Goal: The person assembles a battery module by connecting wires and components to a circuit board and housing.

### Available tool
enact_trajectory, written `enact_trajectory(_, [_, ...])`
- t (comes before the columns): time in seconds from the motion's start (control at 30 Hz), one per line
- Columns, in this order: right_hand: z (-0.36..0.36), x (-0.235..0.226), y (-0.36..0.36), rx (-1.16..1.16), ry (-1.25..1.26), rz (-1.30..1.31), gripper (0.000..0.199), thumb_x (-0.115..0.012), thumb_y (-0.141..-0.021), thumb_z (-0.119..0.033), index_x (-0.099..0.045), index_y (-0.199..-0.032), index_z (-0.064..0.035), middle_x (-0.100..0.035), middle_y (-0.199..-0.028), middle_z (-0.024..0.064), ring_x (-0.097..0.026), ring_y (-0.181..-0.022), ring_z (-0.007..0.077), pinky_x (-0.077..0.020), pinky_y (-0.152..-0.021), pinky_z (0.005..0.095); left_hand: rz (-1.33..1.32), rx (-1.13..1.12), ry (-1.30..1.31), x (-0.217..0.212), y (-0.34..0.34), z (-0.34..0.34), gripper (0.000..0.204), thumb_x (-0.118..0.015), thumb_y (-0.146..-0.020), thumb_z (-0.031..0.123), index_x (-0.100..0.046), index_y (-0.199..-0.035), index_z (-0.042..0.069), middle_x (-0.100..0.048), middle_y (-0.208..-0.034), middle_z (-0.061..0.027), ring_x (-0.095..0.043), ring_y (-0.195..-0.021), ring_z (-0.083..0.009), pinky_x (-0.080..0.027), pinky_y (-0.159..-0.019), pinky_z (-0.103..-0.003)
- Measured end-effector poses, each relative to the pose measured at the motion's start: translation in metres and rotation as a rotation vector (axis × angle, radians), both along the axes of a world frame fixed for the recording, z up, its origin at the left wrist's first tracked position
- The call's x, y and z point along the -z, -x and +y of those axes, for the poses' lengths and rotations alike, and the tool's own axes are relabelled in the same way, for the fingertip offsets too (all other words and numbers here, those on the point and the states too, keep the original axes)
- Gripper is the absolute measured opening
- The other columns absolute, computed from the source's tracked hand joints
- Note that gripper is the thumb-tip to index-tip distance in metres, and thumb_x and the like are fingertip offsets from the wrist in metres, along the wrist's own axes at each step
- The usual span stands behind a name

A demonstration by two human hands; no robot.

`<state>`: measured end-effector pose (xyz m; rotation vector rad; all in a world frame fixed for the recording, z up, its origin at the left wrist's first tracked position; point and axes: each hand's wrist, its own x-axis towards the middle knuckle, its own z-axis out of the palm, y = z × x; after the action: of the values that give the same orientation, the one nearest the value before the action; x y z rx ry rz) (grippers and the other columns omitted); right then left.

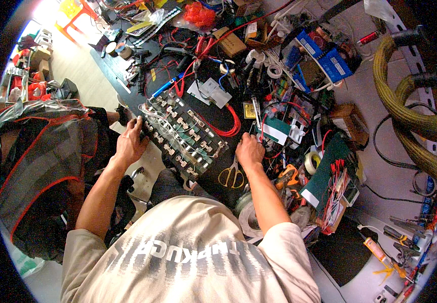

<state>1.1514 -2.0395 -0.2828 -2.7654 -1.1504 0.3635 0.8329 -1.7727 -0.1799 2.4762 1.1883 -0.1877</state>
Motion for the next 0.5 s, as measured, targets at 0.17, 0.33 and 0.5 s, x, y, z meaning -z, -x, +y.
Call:
enact_trajectory(0.17, [0.005,0.0,-0.002,0.022,0.039,0.007,0.016,-0.072,-0.089,-0.019,-0.068,-0.098,-0.0068,-0.073,-0.102,0.0169,-0.072,-0.097,0.0405,-0.0572,-0.084,0.0535,-0.012,0.002,-0.014,-0.001,0.0,-0.001,0.084,-0.075,-0.087,0.02,-0.038,-0.159,-0.001,-0.048,-0.153,-0.0335,-0.063,-0.125,-0.0489,-0.054,-0.105,-0.049])
enact_trajectory(0.33, [0.004,-0.006,-0.006,-0.028,-0.047,0.074,0.019,-0.072,-0.093,-0.02,-0.064,-0.101,-0.0045,-0.071,-0.109,0.0206,-0.071,-0.097,0.0442,-0.058,-0.082,0.0563,-0.021,0.009,-0.021,-0.006,0.0,-0.002,0.082,-0.075,-0.087,0.02,-0.039,-0.158,-0.002,-0.049,-0.152,-0.0334,-0.063,-0.125,-0.0487,-0.055,-0.103,-0.049])
enact_trajectory(0.5, [0.0,-0.022,-0.005,0.137,-0.425,0.501,0.017,-0.077,-0.092,-0.016,-0.066,-0.095,-0.0035,-0.07,-0.086,0.0097,-0.069,-0.07,0.025,-0.0563,-0.064,0.0419,-0.024,0.016,-0.045,-0.001,0.002,-0.003,0.082,-0.075,-0.087,0.019,-0.039,-0.158,-0.002,-0.049,-0.151,-0.0334,-0.063,-0.124,-0.0488,-0.055,-0.102,-0.05])
